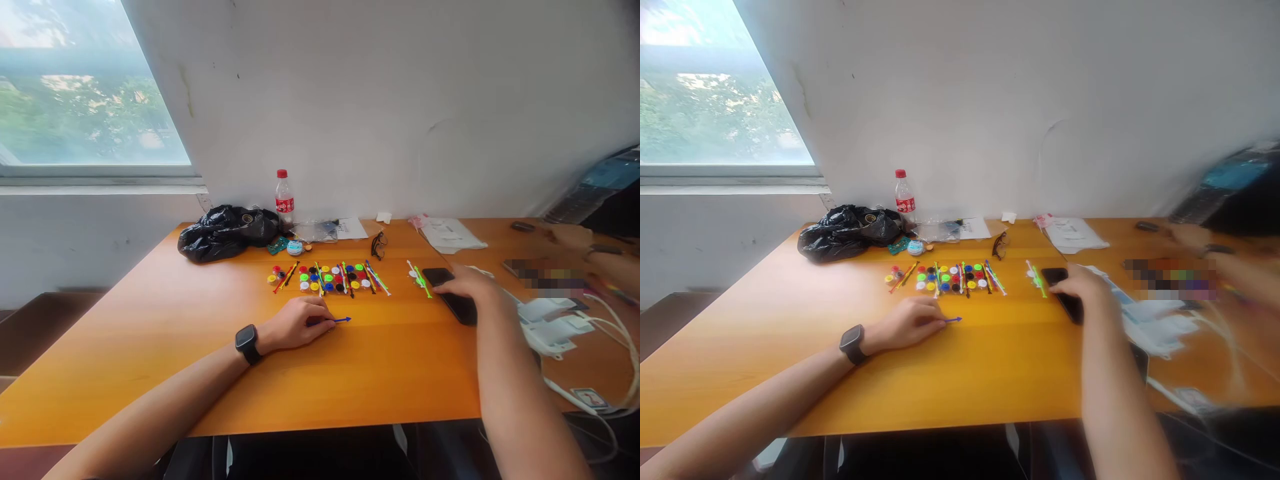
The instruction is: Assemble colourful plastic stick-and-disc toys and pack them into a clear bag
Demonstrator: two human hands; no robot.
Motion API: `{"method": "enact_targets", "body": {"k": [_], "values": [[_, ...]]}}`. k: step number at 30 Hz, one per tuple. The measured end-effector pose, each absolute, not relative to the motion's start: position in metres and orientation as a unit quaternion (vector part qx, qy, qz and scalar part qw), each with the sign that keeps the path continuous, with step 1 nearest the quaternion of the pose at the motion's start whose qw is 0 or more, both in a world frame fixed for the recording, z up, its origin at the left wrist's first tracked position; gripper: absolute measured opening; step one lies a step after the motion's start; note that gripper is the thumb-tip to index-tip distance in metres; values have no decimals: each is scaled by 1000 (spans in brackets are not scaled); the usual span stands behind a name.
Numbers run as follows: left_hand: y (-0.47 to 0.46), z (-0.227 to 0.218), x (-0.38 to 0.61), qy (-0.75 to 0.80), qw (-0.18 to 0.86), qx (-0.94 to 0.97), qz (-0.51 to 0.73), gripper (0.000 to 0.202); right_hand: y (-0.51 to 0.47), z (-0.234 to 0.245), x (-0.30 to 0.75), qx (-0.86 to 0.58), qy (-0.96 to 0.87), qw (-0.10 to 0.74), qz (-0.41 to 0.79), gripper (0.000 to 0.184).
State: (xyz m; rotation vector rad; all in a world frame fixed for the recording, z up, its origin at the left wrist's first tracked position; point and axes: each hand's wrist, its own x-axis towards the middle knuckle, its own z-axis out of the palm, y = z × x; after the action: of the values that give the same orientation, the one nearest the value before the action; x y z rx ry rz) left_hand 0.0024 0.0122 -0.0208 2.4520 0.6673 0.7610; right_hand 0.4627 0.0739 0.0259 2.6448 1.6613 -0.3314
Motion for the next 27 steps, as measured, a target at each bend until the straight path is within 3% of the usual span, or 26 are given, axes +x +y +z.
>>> {"method": "enact_targets", "body": {"k": [7, 14, 27], "values": [[11, -20, 3, 243, 243, 897, 278, 22, 73, 27, 462, 832, 545, 21, -99, 67], [12, -21, 2, 245, 241, 896, 282, 24, 75, 25, 462, 848, 523, -19, -87, 59], [12, -22, 3, 243, 249, 894, 281, 24, 77, 35, 445, 868, 489, 43, -73, 67]]}}
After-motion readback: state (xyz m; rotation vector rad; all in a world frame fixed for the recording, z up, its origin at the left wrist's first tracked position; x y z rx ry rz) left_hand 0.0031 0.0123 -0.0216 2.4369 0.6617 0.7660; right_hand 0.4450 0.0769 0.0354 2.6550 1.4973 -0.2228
